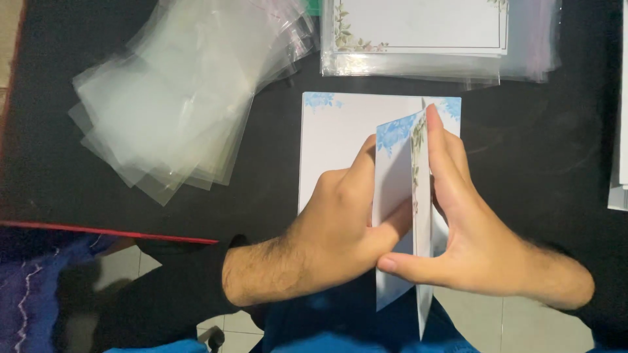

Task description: Folding printed cards and inserting them into clear plastic sleeves

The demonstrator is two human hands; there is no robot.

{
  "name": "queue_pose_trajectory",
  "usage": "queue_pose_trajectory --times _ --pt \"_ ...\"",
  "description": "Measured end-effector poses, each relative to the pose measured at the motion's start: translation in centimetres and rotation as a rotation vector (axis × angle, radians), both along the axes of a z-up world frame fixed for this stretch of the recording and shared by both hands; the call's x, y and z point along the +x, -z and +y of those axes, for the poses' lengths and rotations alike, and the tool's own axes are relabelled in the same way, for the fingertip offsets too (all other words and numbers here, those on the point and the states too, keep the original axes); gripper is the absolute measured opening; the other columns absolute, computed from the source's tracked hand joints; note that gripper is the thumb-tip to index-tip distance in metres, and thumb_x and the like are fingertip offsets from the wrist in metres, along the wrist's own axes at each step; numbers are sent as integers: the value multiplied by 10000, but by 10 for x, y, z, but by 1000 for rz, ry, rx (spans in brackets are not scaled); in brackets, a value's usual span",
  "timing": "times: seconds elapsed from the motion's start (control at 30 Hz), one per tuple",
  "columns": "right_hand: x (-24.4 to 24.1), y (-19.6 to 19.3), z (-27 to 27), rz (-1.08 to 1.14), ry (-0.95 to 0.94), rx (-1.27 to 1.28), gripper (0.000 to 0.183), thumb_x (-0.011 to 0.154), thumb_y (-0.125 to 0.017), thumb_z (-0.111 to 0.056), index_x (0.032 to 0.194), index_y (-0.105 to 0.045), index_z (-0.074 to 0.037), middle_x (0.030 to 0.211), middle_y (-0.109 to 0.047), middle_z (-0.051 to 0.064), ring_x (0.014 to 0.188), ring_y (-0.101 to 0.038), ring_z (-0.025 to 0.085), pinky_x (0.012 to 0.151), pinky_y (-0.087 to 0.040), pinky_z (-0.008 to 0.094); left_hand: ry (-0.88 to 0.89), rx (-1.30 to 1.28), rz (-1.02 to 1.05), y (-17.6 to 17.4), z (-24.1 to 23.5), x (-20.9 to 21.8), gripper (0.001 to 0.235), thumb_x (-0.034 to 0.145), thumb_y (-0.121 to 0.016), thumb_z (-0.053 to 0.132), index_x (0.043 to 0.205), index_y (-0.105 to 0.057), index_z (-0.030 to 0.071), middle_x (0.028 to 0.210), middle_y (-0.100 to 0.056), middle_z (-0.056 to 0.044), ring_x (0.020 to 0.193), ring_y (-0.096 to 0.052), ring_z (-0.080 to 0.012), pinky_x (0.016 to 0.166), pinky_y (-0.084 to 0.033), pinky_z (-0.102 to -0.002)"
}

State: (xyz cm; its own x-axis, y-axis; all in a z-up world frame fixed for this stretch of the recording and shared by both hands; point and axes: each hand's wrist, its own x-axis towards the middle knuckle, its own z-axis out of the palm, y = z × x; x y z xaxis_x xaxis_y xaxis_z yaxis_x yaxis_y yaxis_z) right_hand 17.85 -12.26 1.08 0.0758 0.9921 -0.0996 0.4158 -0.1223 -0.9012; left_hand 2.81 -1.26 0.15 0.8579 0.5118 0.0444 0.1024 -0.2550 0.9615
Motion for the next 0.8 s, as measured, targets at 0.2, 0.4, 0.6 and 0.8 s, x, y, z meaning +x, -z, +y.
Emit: queue_pose_trajectory --times 0.2,0.4,0.6,0.8 --pt "23 -1 -18 224 273 -161 525 898 -576 -153 1406 -587 -19 1533 -586 88 1318 -614 196 1009 -545 355 -86 20 210 8 28 -16 525 866 -693 299 1311 -535 70 1118 -789 -77 979 -797 -264 772 -613 -342" --pt "40 -2 -6 117 589 -462 500 886 -617 -41 1385 -596 -48 1214 -786 150 1037 -775 267 802 -632 403 -124 -47 549 15 60 -24 657 784 -745 358 1345 -493 128 1211 -768 -15 1073 -749 -235 854 -585 -371" --pt "51 44 -14 209 600 -343 642 871 -643 46 1426 -351 -92 1046 -754 294 775 -758 366 592 -631 485 -60 21 604 24 59 -19 734 827 -736 325 1448 -409 110 779 -709 -22 686 -695 -218 616 -554 -382" --pt "41 43 -20 -150 478 -187 693 834 -737 -47 1470 -476 -128 733 -648 64 554 -518 108 474 -411 246 -95 101 580 35 56 -18 913 821 -768 341 1526 -262 59 1113 -728 -137 898 -735 -307 733 -603 -395"
